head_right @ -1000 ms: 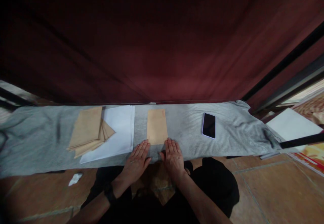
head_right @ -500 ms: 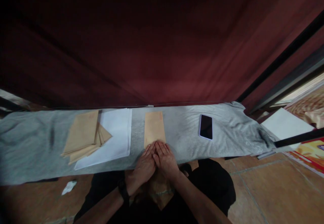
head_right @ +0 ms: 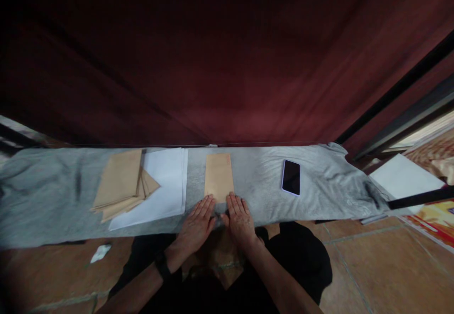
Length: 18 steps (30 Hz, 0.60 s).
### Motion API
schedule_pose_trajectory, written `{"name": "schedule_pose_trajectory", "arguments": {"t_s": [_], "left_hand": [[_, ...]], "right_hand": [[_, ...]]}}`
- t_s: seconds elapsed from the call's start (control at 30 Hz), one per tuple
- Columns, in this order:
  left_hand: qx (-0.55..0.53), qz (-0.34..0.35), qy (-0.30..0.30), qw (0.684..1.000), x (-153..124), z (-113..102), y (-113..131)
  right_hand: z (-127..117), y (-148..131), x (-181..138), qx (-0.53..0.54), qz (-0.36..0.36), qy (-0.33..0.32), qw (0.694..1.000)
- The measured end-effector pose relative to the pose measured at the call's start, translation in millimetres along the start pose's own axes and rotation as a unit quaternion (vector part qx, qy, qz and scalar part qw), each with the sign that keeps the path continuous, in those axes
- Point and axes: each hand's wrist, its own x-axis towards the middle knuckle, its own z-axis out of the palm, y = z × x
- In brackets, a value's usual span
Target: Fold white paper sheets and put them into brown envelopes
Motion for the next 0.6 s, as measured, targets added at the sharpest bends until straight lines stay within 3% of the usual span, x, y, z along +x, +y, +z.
{"name": "schedule_pose_trajectory", "arguments": {"t_s": [0.47, 0.6], "left_hand": [[0.014, -0.052, 0.012, 0.998, -9.9, -5.4, -1.8], [0.003, -0.013, -0.004, 1.0, 1.4, -6.0, 10.9]], "right_hand": [[-0.9, 3.1, -2.4, -0.025, 0.026, 0.033, 0.999], [-2.5, 1.4, -0.6, -0.012, 0.04, 0.026, 0.999]]}}
